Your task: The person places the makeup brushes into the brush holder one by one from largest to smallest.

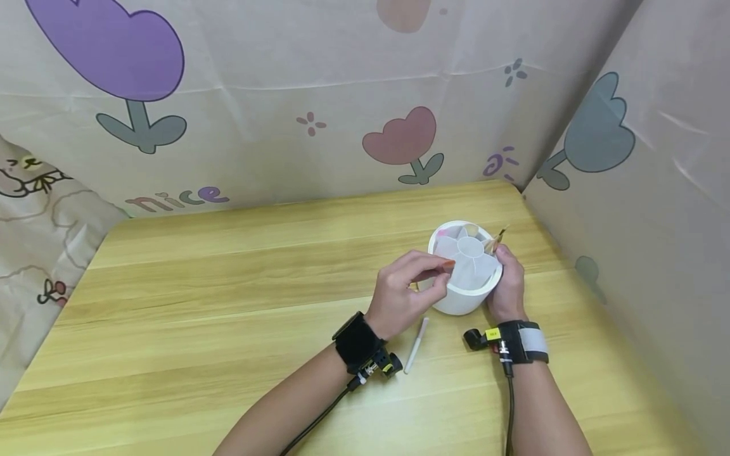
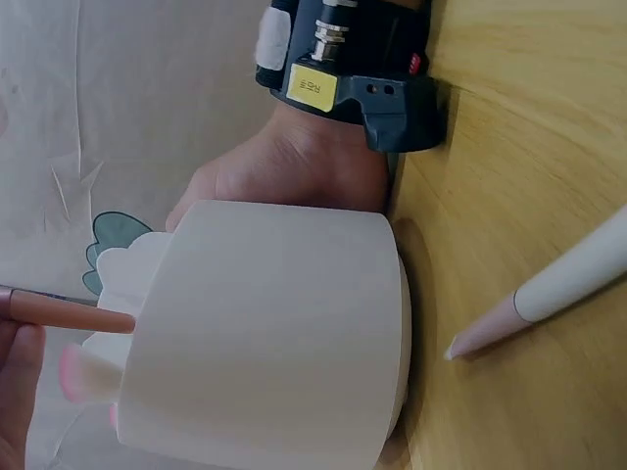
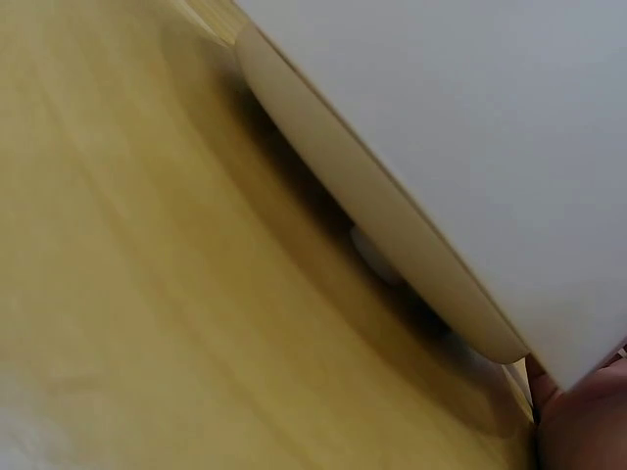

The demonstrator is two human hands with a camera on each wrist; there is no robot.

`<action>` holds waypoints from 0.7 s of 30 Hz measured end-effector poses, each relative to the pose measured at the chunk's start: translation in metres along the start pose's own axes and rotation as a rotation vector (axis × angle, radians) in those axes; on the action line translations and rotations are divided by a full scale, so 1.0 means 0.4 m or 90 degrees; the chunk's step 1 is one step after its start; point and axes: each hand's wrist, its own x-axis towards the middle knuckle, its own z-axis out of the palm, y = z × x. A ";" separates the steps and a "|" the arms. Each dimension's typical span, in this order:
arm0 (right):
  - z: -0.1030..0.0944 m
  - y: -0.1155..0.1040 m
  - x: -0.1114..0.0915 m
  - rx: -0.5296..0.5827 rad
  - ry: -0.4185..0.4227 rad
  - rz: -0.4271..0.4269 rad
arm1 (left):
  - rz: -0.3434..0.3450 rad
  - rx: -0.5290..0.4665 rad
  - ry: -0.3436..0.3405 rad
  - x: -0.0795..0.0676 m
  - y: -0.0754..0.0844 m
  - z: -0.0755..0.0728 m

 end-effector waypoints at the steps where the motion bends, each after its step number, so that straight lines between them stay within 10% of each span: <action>1: 0.000 0.000 0.000 0.002 -0.001 0.000 | 0.004 0.010 -0.001 -0.001 -0.001 0.000; 8: 0.001 0.000 0.000 0.023 0.000 -0.015 | 0.055 0.119 -0.024 -0.004 0.005 -0.004; 21: 0.001 0.001 -0.001 0.028 -0.010 -0.010 | 0.074 0.135 -0.044 -0.017 -0.015 0.011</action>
